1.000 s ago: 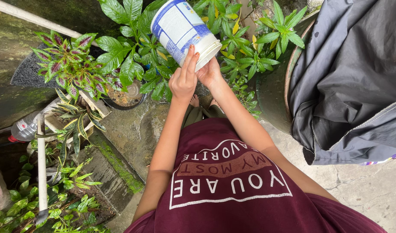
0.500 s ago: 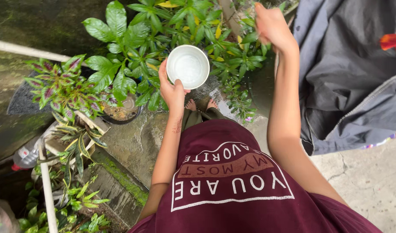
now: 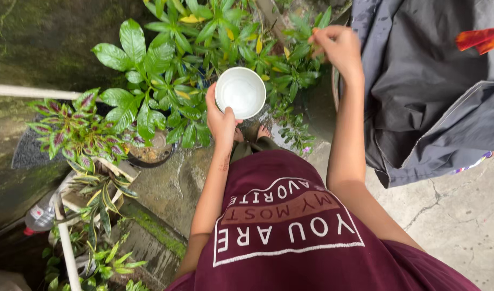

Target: The person waters plants by repeatedly filling a white bowl with water from a sink and pouring it onto the leaves and soil of various potted plants in a backyard area.

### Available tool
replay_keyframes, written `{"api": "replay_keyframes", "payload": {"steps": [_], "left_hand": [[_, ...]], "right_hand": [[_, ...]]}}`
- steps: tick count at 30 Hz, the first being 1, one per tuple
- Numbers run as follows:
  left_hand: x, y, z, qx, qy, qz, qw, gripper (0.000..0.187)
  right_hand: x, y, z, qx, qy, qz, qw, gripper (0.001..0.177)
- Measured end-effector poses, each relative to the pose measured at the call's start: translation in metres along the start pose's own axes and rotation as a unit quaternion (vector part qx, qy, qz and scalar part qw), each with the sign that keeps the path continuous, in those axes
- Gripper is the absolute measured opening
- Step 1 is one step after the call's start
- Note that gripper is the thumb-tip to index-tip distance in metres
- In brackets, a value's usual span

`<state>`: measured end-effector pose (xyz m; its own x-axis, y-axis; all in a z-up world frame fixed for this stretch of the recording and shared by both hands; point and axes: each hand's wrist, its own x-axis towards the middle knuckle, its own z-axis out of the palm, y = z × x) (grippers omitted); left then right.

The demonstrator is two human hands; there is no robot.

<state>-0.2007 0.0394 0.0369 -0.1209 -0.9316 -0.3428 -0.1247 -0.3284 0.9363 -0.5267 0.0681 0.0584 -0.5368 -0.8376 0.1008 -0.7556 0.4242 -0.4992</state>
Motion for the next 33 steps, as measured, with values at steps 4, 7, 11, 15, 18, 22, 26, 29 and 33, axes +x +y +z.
{"api": "replay_keyframes", "payload": {"steps": [4,7,11,15,18,22,26,29,33], "left_hand": [[-0.001,-0.003,-0.004,0.051,0.000,0.061,0.997,0.073],[-0.004,-0.011,-0.006,0.159,0.029,0.151,0.975,0.073],[-0.003,-0.012,0.002,0.268,0.074,0.334,0.900,0.072],[0.008,0.004,0.015,0.318,0.077,0.434,0.839,0.059],[0.020,0.016,0.023,0.349,0.070,0.500,0.789,0.057],[0.041,0.034,0.043,0.362,0.071,0.552,0.748,0.059],[0.054,0.050,0.055,0.347,0.076,0.589,0.726,0.060],[0.058,0.056,0.061,0.347,0.090,0.601,0.715,0.062],[0.058,0.060,0.064,0.332,0.097,0.614,0.710,0.058]], "right_hand": [[-0.043,-0.011,0.026,0.105,-0.091,0.010,0.990,0.031],[-0.061,0.001,0.100,0.503,-0.211,0.167,0.822,0.030],[-0.090,0.014,0.188,0.712,-0.189,0.307,0.603,0.029],[-0.092,-0.018,0.203,0.729,-0.232,0.344,0.544,0.036],[-0.083,-0.045,0.193,0.701,-0.228,0.355,0.575,0.036],[-0.065,-0.042,0.194,0.769,-0.208,0.395,0.457,0.034],[-0.036,-0.006,0.198,0.848,-0.162,0.337,0.375,0.032],[-0.031,-0.008,0.193,0.871,-0.163,0.267,0.378,0.036],[-0.021,-0.037,0.174,0.845,-0.105,0.271,0.449,0.043]]}}
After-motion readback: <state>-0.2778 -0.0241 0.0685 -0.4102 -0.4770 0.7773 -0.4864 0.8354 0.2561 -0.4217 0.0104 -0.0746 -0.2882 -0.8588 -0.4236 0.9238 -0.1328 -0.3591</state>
